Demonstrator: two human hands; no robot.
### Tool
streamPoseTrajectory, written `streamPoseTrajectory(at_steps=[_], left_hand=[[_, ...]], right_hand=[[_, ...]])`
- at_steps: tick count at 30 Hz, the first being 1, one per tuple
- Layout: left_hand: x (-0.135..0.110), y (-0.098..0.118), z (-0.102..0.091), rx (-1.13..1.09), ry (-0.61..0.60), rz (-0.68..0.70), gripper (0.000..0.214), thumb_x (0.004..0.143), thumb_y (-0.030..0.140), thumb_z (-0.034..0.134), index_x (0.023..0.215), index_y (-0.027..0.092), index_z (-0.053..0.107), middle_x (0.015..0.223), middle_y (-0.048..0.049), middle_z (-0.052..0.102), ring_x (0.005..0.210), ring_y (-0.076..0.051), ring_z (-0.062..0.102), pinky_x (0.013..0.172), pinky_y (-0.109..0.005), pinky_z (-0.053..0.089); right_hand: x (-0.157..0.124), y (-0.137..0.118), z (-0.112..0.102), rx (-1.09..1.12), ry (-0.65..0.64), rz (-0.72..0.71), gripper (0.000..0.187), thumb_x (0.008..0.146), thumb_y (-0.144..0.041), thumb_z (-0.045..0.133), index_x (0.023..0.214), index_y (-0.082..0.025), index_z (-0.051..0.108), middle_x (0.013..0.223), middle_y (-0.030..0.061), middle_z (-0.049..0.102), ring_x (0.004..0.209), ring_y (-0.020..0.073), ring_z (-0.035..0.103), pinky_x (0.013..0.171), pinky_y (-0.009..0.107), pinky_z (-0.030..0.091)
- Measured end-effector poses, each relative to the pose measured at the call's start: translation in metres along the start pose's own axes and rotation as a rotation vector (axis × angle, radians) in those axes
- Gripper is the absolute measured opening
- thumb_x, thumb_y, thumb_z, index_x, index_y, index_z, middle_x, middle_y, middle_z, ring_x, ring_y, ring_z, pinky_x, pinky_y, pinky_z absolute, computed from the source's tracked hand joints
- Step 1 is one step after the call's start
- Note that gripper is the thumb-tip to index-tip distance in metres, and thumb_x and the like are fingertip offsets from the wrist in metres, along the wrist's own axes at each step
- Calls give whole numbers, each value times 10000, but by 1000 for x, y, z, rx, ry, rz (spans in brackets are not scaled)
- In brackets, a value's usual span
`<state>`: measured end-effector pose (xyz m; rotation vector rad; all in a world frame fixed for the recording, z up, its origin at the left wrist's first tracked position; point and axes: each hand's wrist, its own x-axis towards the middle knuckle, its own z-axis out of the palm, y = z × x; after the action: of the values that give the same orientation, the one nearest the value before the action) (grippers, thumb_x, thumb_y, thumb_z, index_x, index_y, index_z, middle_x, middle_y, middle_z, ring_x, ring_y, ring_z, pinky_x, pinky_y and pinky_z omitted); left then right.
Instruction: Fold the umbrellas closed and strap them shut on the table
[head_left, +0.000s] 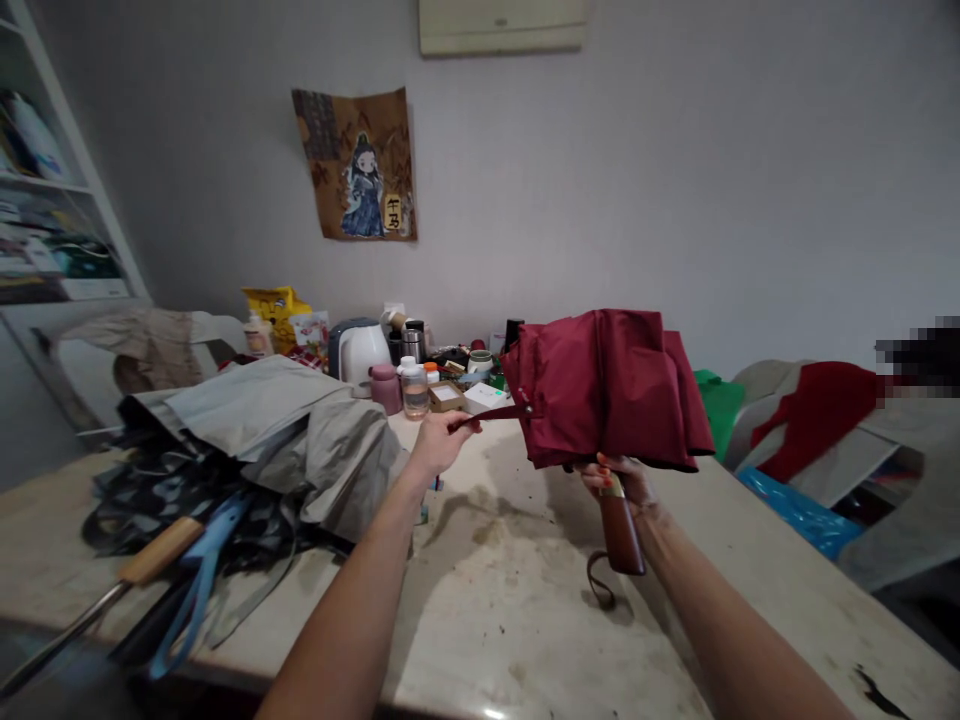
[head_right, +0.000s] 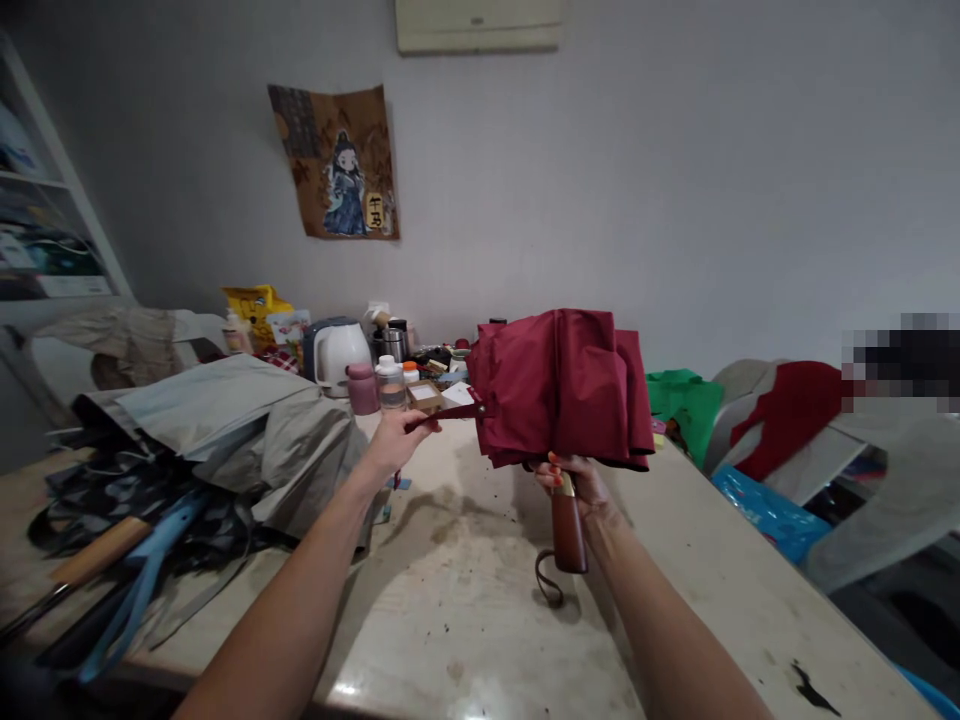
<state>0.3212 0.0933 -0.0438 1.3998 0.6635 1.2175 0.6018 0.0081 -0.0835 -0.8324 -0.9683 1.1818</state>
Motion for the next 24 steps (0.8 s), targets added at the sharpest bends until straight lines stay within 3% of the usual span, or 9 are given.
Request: streamPoseTrajectory(at_steps=[5,9,11,13,15,18,20,22,24], left_hand=[[5,-25,-17,1,-118,-108,349,634,452,760,652,121,654,608,-27,594,523,-95,489,535,-236,399],[8,-30,-19,85,-106,-174,237,513,161,762,731,111,681,656,-40,644,607,-127,543,548,-220,393],[7,-20,-17,20,-27,-76,433,528,124,710,960,155,694,948,-74,693,810,-155,593,633,-215,434],[3,-3,-15,-166,63,146,558,618,193,681,1173,221,635,1256,-89,598,1027,-180,575,771,-252,472],[-4,14,-13,-286,117,402,542,724,305,672,1258,255,596,1342,-82,533,1107,-190,541,855,-284,470],[-16,28,-7,-113,22,586,623,740,431,749,1316,267,576,1363,-83,527,1047,-181,536,828,-260,459],[-21,28,-2,32,-63,593,806,680,423,822,1403,287,493,1425,-93,491,967,-164,543,767,-244,452],[-21,24,1,93,-63,536,953,638,385,864,1464,295,399,1417,-109,499,921,-154,556,707,-231,442],[-19,21,2,54,-43,433,909,629,390,868,1423,244,450,1270,-115,597,897,-159,581,679,-226,443]], right_hand=[[1,10,-12,188,-214,130,385,554,-347,775,504,-206,420,477,-67,333,391,36,188,318,145,288],[2,21,-14,265,-366,155,371,558,-430,778,587,-196,491,421,-115,265,366,28,37,271,121,217],[1,25,-14,271,-422,173,401,568,-464,771,554,-197,473,401,-116,245,368,27,22,275,120,220],[-1,26,-15,257,-460,202,429,591,-463,761,502,-202,431,397,-109,234,374,28,27,286,125,220],[-3,28,-16,226,-476,239,448,618,-446,747,469,-204,400,405,-98,239,377,26,53,302,132,213],[-6,30,-19,168,-467,302,507,606,-476,752,434,-203,362,419,-87,223,380,19,119,337,134,233],[-9,32,-20,134,-446,339,532,577,-485,774,431,-201,348,440,-79,227,401,23,160,366,135,283],[-15,31,-17,108,-387,340,496,573,-450,787,456,-202,373,469,-63,274,431,42,223,412,146,358],[-25,30,-13,65,-264,248,407,597,-402,773,507,-210,425,509,-43,356,467,71,308,470,167,423]])
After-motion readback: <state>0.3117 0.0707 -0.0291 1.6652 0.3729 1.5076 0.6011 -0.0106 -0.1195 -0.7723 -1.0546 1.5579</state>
